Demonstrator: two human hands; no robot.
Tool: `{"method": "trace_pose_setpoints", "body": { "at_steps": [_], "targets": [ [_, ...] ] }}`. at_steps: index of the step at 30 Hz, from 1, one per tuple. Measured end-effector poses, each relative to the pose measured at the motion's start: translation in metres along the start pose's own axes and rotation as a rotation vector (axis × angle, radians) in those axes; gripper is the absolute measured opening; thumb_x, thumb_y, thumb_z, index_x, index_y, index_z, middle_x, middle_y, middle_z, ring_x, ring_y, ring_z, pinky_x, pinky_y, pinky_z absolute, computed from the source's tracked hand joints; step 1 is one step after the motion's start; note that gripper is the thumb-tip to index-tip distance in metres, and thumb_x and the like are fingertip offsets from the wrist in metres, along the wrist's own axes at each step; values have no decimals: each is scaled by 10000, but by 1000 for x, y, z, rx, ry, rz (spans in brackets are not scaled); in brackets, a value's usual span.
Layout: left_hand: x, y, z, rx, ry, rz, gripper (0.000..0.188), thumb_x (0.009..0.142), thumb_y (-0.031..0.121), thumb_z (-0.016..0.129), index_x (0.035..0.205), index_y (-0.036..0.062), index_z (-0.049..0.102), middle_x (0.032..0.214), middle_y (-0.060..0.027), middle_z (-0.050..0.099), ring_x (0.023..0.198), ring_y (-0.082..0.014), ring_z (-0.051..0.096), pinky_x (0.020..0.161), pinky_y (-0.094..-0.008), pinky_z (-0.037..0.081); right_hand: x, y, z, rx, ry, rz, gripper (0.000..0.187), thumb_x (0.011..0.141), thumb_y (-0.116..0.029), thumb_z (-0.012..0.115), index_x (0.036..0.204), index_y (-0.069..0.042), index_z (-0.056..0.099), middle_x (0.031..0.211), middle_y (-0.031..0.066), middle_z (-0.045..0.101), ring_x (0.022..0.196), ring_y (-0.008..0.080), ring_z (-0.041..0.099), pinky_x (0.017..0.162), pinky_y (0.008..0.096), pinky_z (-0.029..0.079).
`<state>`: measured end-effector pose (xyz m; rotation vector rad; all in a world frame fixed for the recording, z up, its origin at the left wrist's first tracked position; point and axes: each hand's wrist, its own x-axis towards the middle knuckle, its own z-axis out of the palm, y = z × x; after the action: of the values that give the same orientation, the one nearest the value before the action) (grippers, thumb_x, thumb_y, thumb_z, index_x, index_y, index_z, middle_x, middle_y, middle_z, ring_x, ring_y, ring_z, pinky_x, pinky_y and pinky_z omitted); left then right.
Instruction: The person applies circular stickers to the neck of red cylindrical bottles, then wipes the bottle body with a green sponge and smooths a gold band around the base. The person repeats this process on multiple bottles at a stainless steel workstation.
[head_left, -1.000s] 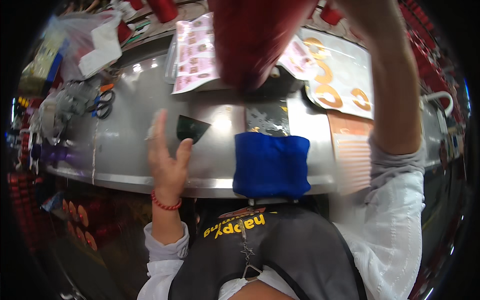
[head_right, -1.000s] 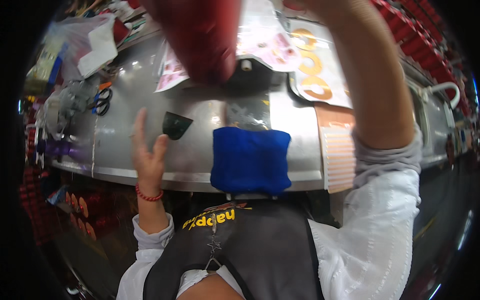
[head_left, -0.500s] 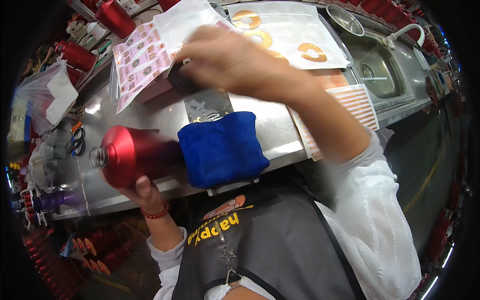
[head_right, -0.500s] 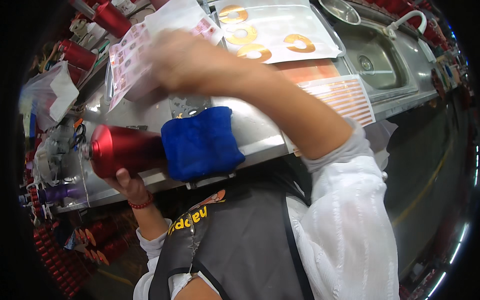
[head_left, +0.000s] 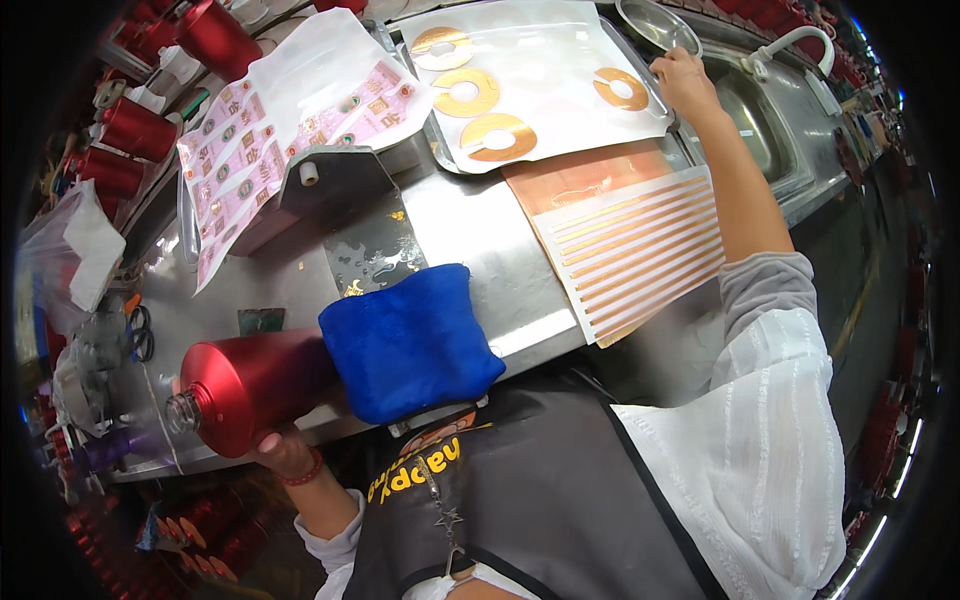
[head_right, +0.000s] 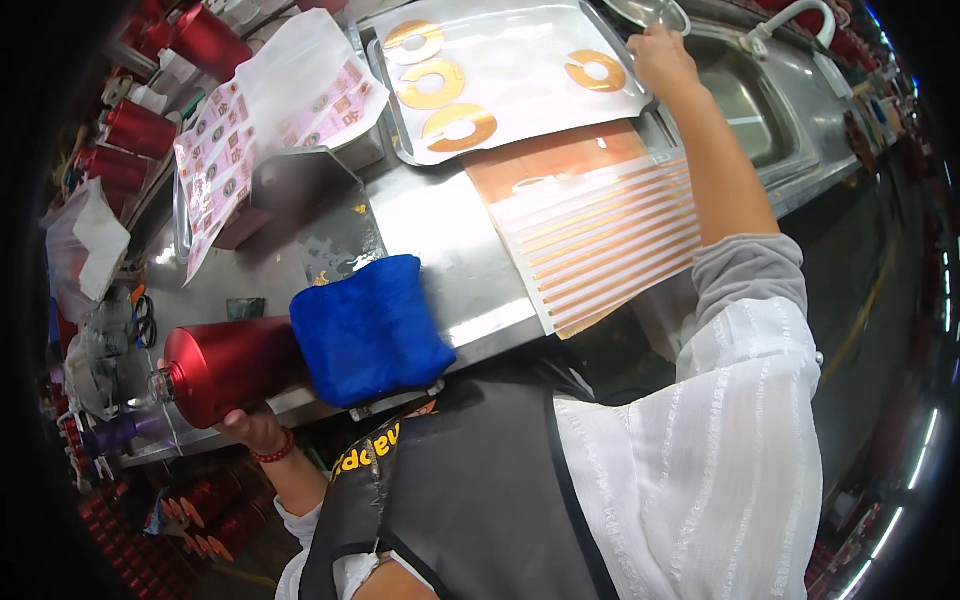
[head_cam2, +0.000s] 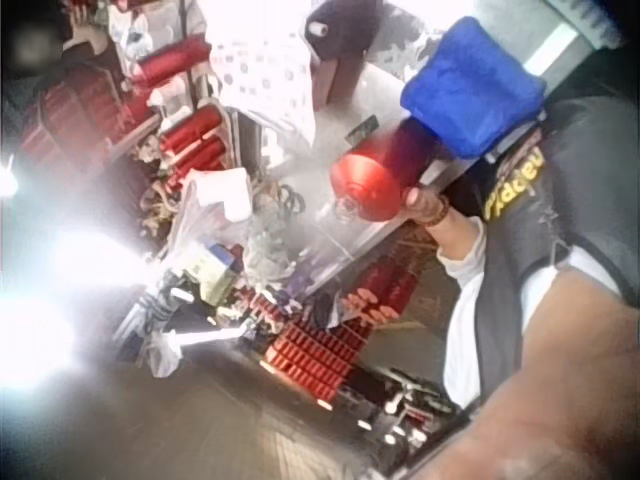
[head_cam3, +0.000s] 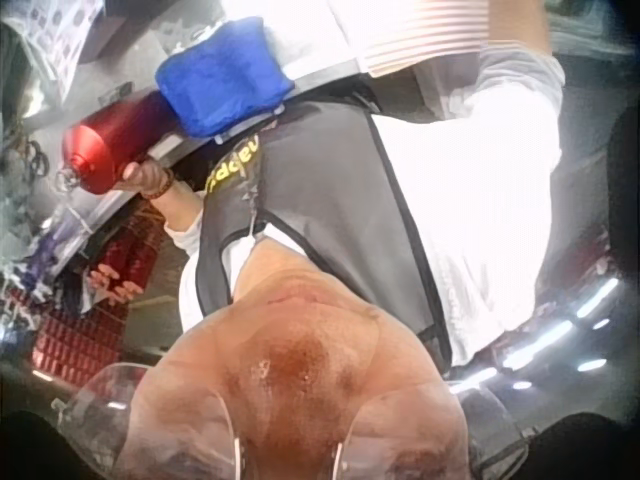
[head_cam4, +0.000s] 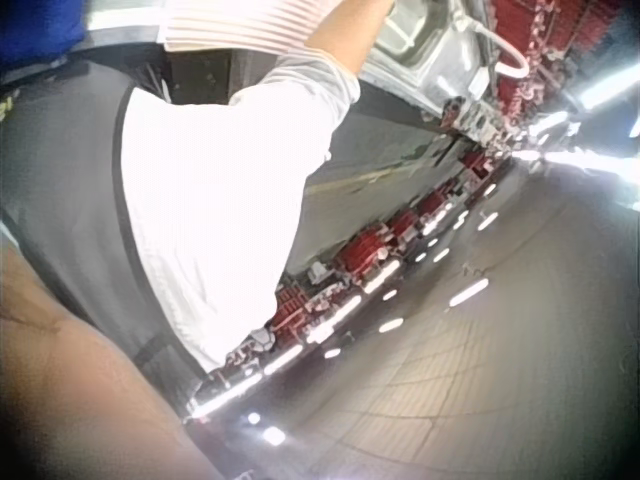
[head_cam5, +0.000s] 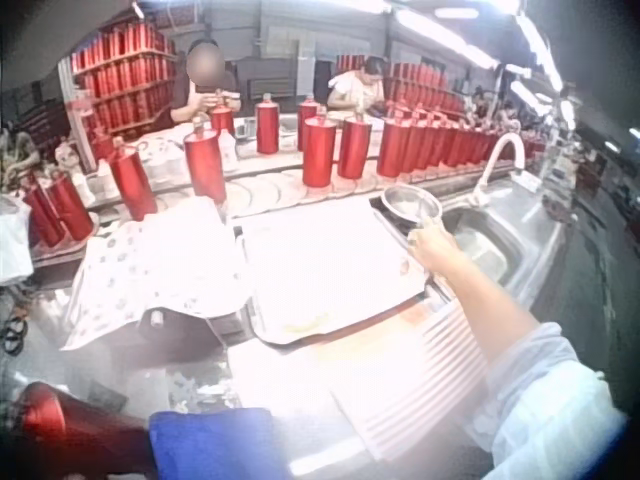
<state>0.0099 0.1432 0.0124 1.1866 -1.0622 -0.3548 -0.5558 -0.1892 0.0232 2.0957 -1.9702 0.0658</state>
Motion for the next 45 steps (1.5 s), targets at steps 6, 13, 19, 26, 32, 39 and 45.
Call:
{"method": "trace_pose_setpoints", "body": {
  "at_steps": [6, 13, 19, 26, 32, 39, 45],
  "targets": [
    [0, -4, -6, -9, -13, -3, 1269, 697, 746, 750, 1581, 54, 158, 1548, -168, 326, 1355, -353, 456, 1088, -518, 463, 31, 29, 27, 44, -296, -19, 559, 838, -533, 661, 883, 19, 736, 861, 244, 709, 845, 393, 693, 771, 442, 538],
    [-1, -15, -15, -54, -51, 7, 1239, 706, 716, 768, 1577, 68, 171, 1552, -157, 328, 1361, -354, 449, 1099, -529, 457, 34, 11, -6, -169, -299, -103, 321, 887, -281, 600, 930, 2, 747, 970, 243, 714, 912, 382, 693, 808, 443, 531],
    [0, -14, -11, -230, -85, -22, 1184, 690, 523, 863, 1592, 141, 199, 1530, -131, 393, 1344, -348, 476, 1106, -536, 455, 65, -25, -55, 491, -166, -235, 313, 941, -328, 626, 963, -28, 713, 810, 55, 648, 676, 159, 540, 630, 344, 447],
    [-4, -9, -10, -29, -93, 28, 1263, 673, 648, 847, 1551, 7, 204, 1534, -155, 352, 1382, -289, 427, 1133, -443, 389, 73, -53, 32, 515, -240, 1, 431, 927, -392, 597, 949, 20, 722, 750, 165, 654, 631, 322, 640, 644, 416, 507],
    [13, 27, -11, -387, -293, -115, 1226, 759, 677, 760, 1579, 38, 110, 1567, -210, 316, 1412, -281, 404, 1129, -455, 400, 74, -18, 61, 213, 78, -236, 342, 916, -288, 598, 833, 35, 676, 797, 231, 630, 756, 386, 647, 707, 475, 504],
    [20, 51, -1, -215, -194, -100, 953, 832, 469, 793, 1466, 14, 245, 1343, -157, 455, 1242, -199, 499, 1087, -363, 397, 10, -157, -95, 1183, -305, -90, 253, 1009, -331, 573, 930, -103, 646, 794, -63, 534, 643, 12, 426, 535, 193, 357],
    [54, 53, -19, -471, -493, -264, 597, 953, 393, 644, 1380, 4, 491, 1313, -71, 543, 1203, -182, 550, 1084, -343, 395, -47, -257, -163, 1637, -421, -383, 237, 1031, -248, 586, 1113, -36, 652, 923, -15, 622, 739, 16, 536, 601, 177, 447]
  ]
}}
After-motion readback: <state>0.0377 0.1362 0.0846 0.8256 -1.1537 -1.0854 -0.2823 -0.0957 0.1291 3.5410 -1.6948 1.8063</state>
